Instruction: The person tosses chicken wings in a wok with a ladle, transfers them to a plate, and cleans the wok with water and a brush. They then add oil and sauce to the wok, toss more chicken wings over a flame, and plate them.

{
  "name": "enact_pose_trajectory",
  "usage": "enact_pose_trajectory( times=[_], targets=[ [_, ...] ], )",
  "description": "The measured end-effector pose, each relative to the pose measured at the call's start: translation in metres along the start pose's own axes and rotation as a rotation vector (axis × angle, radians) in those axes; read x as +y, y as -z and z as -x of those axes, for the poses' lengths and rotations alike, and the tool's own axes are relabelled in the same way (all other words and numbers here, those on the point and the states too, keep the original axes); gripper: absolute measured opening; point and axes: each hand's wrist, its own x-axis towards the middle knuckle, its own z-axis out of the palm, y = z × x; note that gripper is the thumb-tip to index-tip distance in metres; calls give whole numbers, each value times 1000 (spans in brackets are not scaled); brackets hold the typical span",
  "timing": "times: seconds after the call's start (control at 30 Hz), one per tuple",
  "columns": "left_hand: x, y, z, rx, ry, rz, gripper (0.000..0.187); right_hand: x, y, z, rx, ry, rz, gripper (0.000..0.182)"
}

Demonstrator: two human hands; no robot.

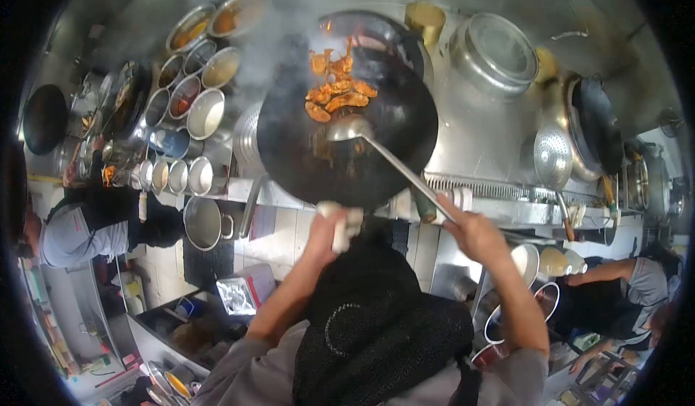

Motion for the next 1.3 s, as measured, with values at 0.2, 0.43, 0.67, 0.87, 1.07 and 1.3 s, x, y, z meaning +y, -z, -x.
enact_pose_trajectory(
  times=[0.2,0.43,0.67,0.87,1.07,1.3],
  targets=[
    [38,-21,-11,11,16,220,12,-50,124,9,-441,-416,-341,52],
    [71,-44,-52,4,16,148,10,-2,71,-27,-186,11,-99,52],
    [-47,36,-76,-34,-52,-67,24,19,-68,-48,235,-79,141,51],
    [15,-7,-47,47,-16,89,17,-17,21,5,-136,-135,-174,52],
    [51,-32,26,5,5,102,22,-46,126,21,-471,-475,-493,50],
    [57,-48,-59,8,-46,189,9,-10,61,-40,-148,-49,-68,51]
  ],
)
